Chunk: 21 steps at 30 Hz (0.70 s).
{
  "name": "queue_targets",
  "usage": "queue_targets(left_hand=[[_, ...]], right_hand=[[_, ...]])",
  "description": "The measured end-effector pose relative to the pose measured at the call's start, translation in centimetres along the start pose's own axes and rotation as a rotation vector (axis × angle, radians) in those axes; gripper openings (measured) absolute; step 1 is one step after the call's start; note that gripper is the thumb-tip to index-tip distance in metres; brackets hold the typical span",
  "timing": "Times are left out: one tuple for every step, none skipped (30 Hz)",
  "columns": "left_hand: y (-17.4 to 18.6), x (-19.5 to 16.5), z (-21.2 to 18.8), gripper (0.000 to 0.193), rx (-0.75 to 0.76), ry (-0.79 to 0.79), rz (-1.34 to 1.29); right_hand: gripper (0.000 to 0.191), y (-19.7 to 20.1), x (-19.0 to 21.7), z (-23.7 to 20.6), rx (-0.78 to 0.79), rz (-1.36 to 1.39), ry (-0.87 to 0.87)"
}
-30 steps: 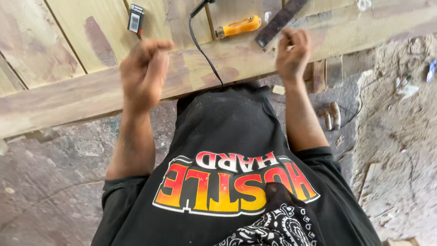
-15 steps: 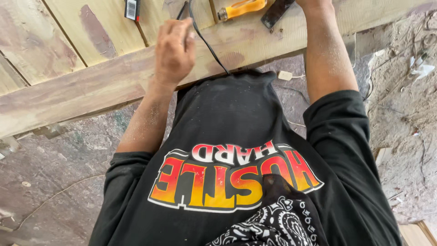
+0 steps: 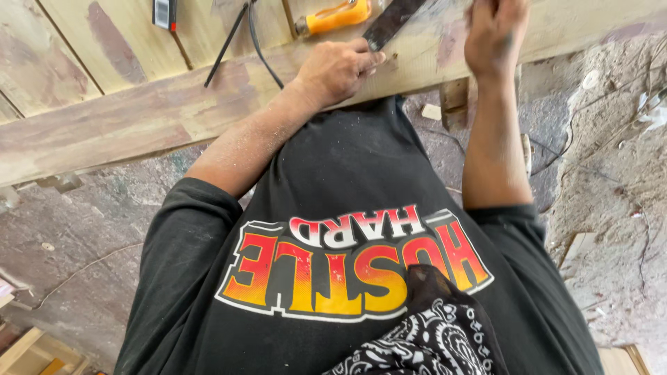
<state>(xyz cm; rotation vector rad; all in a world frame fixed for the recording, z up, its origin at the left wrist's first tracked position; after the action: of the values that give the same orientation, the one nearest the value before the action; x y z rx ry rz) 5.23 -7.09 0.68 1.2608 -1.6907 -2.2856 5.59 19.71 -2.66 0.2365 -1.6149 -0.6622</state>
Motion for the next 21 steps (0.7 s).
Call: queue_targets(left_hand=[[-0.3,0.3,0.5,0.017,-0.012,0.043,-0.002],[-0.7,0.5,0.8,0.015,-0.022,0.091,-0.008],[-1.0,0.7,1.0,0.016,-0.026,0.142,-0.019],[-1.1,0.5,1.1,0.015,-0.043,0.144,0.005],[-1.1,0.2,1.2,0.014,-0.061,0.148,0.036],[-1.0,-0.1,1.1,0.013,-0.079,0.147,0.069],[-0.7,-0.4,1.0,0.012,-0.108,0.164,0.026],[-0.5,-0.6,0.6,0.011,-0.134,0.186,-0.02],[-0.2,-0.8,0.3,0.011,-0.157,0.216,-0.064],[0.0,-1.0,-0.2,0.01,-0.177,0.243,-0.134],[0.2,-1.0,-0.6,0.01,-0.197,0.268,-0.201],[0.4,-1.0,-1.0,0.01,-0.219,0.29,-0.264],[0.6,-0.9,-1.4,0.012,-0.233,0.313,-0.222],[0.8,-0.6,-1.9,0.014,-0.247,0.338,-0.181],[1.1,-0.2,-2.4,0.016,-0.262,0.367,-0.142],[1.8,0.4,-3.1,0.014,-0.31,0.378,-0.099],[2.5,1.0,-3.9,0.012,-0.365,0.39,-0.049],[3.5,1.9,-4.7,0.01,-0.418,0.399,0.007],[4.0,3.4,-5.7,0.01,-0.425,0.478,0.025],[4.6,4.9,-6.6,0.009,-0.427,0.551,0.033],[5.0,6.3,-7.5,0.008,-0.426,0.625,0.039]], right_hand=[[0.018,0.4,-0.1,-1.1,0.035,0.142,-0.04],[0.018,0.6,0.1,-2.5,0.102,0.315,-0.074],[0.021,0.6,0.2,-3.8,0.167,0.46,-0.124],[0.025,0.4,0.5,-4.9,0.231,0.604,-0.174],[0.022,0.0,-0.1,-5.8,0.252,0.499,-0.298],[0.02,-0.9,-0.5,-6.7,0.271,0.395,-0.418],[0.019,-1.5,-1.0,-7.4,0.286,0.281,-0.539],[0.014,-2.0,1.3,-6.7,0.299,0.192,-0.268],[0.01,-2.8,3.8,-6.6,0.318,0.107,0.001],[0.009,-3.8,6.3,-7.0,0.337,0.024,0.271],[0.013,-4.4,7.3,-7.2,0.298,-0.051,0.341],[0.016,-4.9,8.1,-7.1,0.256,-0.126,0.414],[0.02,-5.4,8.9,-7.1,0.211,-0.196,0.489],[0.015,-5.9,8.9,-6.9,0.212,-0.217,0.466],[0.011,-6.2,8.7,-6.6,0.22,-0.239,0.442],[0.008,-6.6,8.5,-6.5,0.232,-0.254,0.422],[0.009,-6.8,8.3,-6.4,0.232,-0.268,0.43],[0.01,-6.9,8.1,-6.3,0.227,-0.28,0.439],[0.012,-7.0,7.8,-6.2,0.217,-0.296,0.44],[0.012,-7.1,7.5,-6.2,0.219,-0.285,0.434],[0.013,-7.3,7.1,-6.3,0.222,-0.275,0.425]])
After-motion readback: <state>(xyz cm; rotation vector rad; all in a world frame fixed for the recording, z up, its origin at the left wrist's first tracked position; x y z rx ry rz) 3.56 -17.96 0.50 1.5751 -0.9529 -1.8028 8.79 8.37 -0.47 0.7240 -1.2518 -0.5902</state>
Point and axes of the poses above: each hand's wrist, its own z-axis towards the middle knuckle, its own y-axis out of the back of the hand, x = y × z, the point moved 8 cm from there along z, towards the middle knuckle, and after that the axes turned 3 degrees about y, right-handed, at the moved point
